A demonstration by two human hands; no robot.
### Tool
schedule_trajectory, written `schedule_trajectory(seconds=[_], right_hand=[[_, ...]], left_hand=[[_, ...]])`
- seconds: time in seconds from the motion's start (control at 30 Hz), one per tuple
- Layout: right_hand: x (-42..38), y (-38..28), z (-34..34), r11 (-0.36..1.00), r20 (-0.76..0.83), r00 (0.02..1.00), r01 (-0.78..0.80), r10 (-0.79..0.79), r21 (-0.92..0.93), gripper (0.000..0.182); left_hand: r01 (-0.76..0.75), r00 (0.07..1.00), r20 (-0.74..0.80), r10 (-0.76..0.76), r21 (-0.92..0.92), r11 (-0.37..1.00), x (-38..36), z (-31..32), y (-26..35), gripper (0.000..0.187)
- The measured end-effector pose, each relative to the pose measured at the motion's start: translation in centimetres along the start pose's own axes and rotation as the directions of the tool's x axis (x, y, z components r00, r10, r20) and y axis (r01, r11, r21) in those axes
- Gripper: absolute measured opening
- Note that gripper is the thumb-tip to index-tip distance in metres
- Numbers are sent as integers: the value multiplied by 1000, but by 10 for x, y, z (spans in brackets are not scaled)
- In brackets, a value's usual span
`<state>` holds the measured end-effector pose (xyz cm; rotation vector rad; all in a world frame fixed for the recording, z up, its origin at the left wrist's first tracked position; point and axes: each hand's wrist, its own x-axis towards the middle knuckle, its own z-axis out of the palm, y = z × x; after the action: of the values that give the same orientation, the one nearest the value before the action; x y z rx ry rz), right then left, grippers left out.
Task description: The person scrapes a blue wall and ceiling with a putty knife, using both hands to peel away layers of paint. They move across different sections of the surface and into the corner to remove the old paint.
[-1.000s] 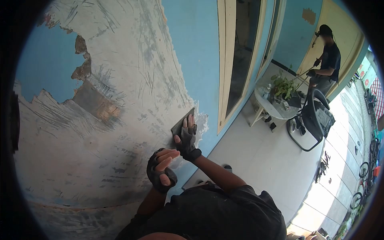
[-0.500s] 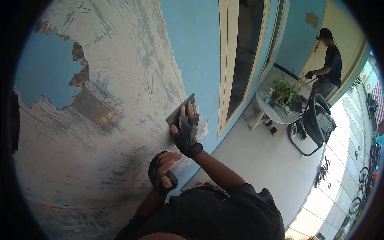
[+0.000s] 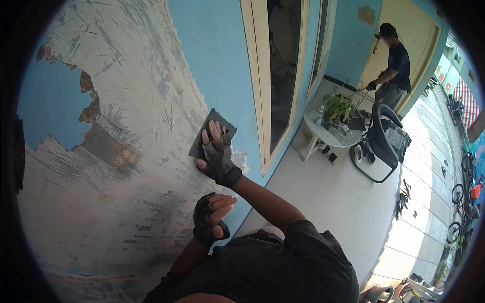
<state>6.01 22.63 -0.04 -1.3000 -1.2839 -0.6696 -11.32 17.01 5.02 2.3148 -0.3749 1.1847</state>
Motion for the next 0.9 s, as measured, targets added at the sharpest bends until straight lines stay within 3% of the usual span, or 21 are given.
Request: schedule_trajectory(seconds=[0.13, 0.2, 0.47, 0.57, 0.67, 0.77, 0.9], right_hand=[[-108, 16, 18, 997, 91, 993, -82, 82, 5, 82], [-109, 17, 16, 998, 85, 994, -65, 66, -14, 82], [42, -6, -25, 1000, 80, 996, -27, 27, -6, 83], [-10, 5, -4, 996, 57, 995, -88, 87, 9, 84], [-120, 24, 23, 974, 54, 973, -225, 225, 3, 89], [-195, 39, 36, 978, 115, 972, -203, 207, -48, 92], [-110, 21, 16, 980, 72, 980, -191, 187, 51, 88]], left_hand=[[-34, 999, 1, 34, 6, 999, -4, -1, -1, 56], [-38, 999, 14, 38, 9, 999, -8, -1, -2, 57], [-27, 1000, -3, 27, 20, 999, -8, -1, -3, 55], [-27, 1000, -1, 27, -11, 1000, -8, -1, -6, 56], [-12, 1000, -10, 11, -47, 999, -7, -3, -6, 57], [-10, 1000, 2, 10, -71, 997, -7, -5, -6, 50], [3, 1000, -1, -3, -61, 998, -5, -5, -5, 50]])
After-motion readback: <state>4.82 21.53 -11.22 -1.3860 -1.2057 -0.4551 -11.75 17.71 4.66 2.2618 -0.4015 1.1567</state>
